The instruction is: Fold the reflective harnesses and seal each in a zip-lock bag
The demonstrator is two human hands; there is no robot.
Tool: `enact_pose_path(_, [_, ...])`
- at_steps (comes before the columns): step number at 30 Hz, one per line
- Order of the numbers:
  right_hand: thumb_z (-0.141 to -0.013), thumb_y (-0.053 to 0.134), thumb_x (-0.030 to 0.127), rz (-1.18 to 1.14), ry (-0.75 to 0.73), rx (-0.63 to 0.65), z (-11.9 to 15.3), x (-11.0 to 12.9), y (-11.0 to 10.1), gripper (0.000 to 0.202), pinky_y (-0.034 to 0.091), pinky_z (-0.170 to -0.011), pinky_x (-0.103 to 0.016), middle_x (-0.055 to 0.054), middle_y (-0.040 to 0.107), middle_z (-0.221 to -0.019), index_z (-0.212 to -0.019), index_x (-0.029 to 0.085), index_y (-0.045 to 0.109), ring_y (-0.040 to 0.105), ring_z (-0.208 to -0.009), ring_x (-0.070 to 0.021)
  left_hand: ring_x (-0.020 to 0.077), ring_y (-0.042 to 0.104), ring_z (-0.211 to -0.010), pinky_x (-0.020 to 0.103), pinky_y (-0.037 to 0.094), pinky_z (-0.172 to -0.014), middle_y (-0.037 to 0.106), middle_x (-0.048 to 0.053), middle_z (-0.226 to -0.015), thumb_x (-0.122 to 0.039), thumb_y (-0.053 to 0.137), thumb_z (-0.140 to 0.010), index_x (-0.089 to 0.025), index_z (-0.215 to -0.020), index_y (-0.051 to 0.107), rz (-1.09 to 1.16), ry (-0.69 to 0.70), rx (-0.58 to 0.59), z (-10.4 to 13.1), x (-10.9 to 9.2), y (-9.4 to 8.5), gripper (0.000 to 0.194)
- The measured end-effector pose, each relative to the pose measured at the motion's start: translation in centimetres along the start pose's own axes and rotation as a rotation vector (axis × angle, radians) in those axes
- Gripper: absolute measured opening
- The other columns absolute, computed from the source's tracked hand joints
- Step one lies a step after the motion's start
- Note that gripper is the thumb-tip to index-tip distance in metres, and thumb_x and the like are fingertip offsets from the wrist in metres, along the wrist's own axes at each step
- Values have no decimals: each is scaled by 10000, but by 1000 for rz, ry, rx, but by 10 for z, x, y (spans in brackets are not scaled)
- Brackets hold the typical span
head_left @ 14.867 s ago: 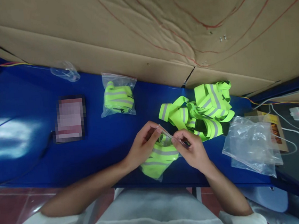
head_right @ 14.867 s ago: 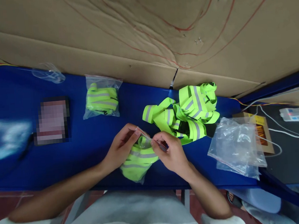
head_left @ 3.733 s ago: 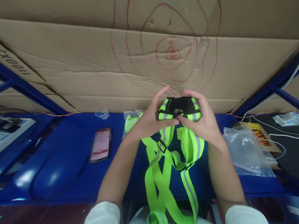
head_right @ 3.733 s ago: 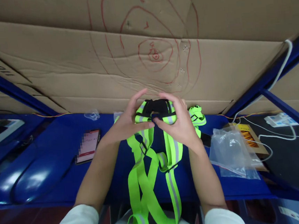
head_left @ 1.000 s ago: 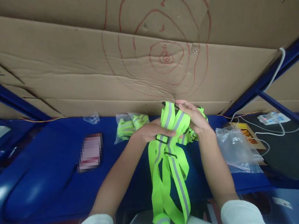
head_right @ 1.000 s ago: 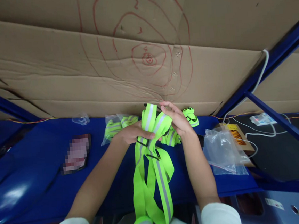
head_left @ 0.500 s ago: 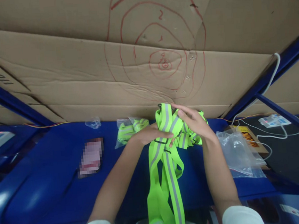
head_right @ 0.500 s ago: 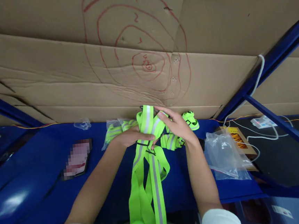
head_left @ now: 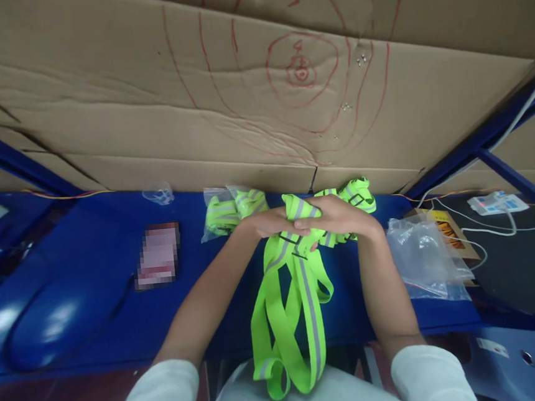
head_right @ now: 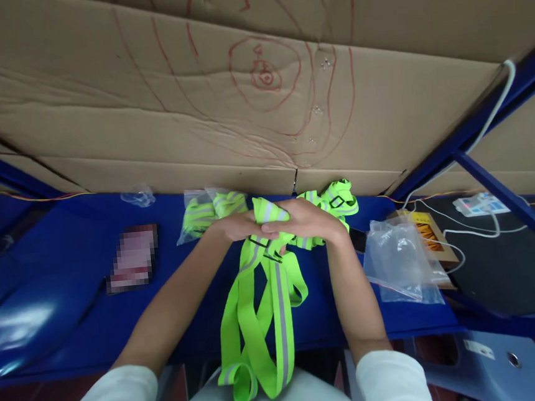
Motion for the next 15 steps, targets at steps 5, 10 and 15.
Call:
enact_pose_path(5, [-887, 655, 609, -35, -27, -75, 5, -13, -5, 451, 408, -656, -266, -13, 720, -849, -968, 172, 731, 620, -765, -193, 215, 749, -798, 366, 587, -835, 780, 93, -930, -414, 867, -757, -147, -1087, 737, 57, -14, 19, -9, 0, 6, 444])
enact_pose_path(10, [-871, 713, 535, -20, 39, -251, 9, -7, -13, 343, 409, -651, -286, -9, 722, -776, -841, 194, 732, 618, -697, -195, 231, 743, -849, 360, 583, -853, 767, 105, -908, -384, 889, -735, -132, -961, 755, 155, 34, 79, -11, -3, 16, 364])
enact_pose_path(15, [-880, 674, 616, -232, 188, -614, 15, -11, -27, 426, 465, -602, -306, -27, 693, -704, -838, 195, 724, 619, -647, -204, 222, 702, -800, 345, 561, -798, 740, 115, -855, -483, 852, -758, -108, -926, 749, 184, 98, 84, -17, -5, 29, 424])
Point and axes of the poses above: each hand's wrist, its own z-axis away from the middle knuckle, its own y-axis out of the palm, x = y × z, the point moved 3 cm from there along -z, towards the middle knuckle
